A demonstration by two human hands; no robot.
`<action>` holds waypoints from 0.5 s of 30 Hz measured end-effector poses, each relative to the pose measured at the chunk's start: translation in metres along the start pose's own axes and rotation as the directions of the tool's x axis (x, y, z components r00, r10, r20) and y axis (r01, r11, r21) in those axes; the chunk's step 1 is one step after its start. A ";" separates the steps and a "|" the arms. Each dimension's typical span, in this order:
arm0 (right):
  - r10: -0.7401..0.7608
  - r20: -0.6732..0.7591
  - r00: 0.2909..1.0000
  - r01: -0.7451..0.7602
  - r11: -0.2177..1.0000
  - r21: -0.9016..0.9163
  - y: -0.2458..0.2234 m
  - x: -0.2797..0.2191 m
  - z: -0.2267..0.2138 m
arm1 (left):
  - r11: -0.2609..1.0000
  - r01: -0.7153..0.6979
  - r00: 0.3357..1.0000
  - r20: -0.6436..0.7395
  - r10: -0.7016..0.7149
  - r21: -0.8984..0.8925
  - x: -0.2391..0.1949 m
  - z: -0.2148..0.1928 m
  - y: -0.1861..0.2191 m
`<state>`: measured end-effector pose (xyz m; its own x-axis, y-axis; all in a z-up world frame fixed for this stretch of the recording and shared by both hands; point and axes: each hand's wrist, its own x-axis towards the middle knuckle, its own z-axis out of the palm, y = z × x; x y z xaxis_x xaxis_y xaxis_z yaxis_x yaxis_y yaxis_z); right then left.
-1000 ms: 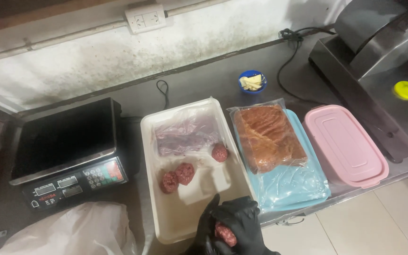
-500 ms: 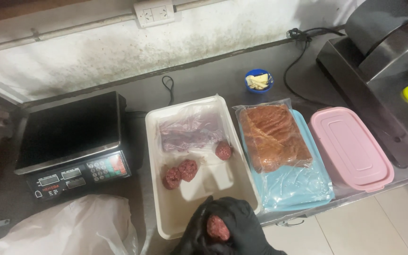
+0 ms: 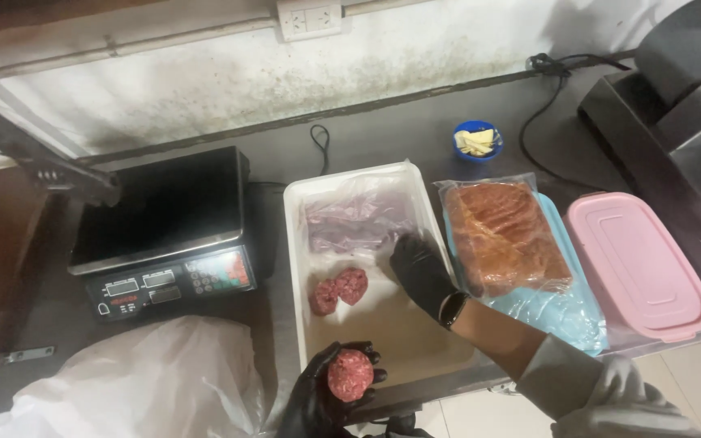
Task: The recorder is weighing ground meat, shaping it into patties, and organizing them in a tray while also briefly stirring a pot on a stove.
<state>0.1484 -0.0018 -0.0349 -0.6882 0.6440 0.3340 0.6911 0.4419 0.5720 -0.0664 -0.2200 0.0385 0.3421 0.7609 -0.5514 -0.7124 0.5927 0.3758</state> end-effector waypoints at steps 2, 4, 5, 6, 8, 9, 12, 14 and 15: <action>0.005 0.040 0.999 -0.007 0.999 0.051 0.002 0.001 0.006 | 0.999 0.011 1.000 -0.012 -0.012 -0.037 0.002 -0.018 -0.001; -0.050 0.033 0.998 0.046 0.991 0.126 0.013 0.009 -0.014 | 0.999 -0.021 0.999 -0.051 0.019 -0.048 -0.002 -0.026 -0.003; -0.088 0.025 0.996 0.081 0.977 0.198 0.018 0.014 -0.025 | 0.998 -0.049 0.995 -0.088 0.045 -0.041 -0.006 -0.030 -0.004; -0.095 0.021 0.995 0.089 0.977 0.196 0.021 0.018 -0.027 | 0.997 -0.055 0.995 -0.087 0.051 -0.047 -0.010 -0.028 0.000; -0.181 0.149 0.972 0.114 0.921 0.373 0.031 0.024 -0.032 | 0.995 -0.100 0.986 -0.132 0.100 0.004 -0.017 -0.020 0.008; -0.183 0.149 0.972 0.117 0.922 0.369 0.035 0.024 -0.030 | 0.995 -0.102 0.987 -0.128 0.101 0.001 -0.019 -0.018 0.010; -0.231 0.106 0.967 0.136 0.823 0.551 0.046 0.015 -0.031 | 0.986 -0.153 0.983 -0.091 0.158 0.066 -0.019 -0.013 0.015; -0.092 -0.369 0.925 0.306 0.755 0.580 0.053 0.004 -0.044 | 0.968 -0.217 0.972 -0.063 0.226 0.126 -0.016 -0.010 0.018; -0.089 -0.369 0.925 0.303 0.758 0.578 0.056 0.006 -0.069 | 0.968 -0.216 0.973 -0.059 0.225 0.129 -0.009 -0.012 0.020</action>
<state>0.1677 -0.0163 0.0514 -0.7795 0.3263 0.5347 0.4428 0.8908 0.1020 -0.0909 -0.2177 0.0421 0.1368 0.8577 -0.4956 -0.6842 0.4436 0.5789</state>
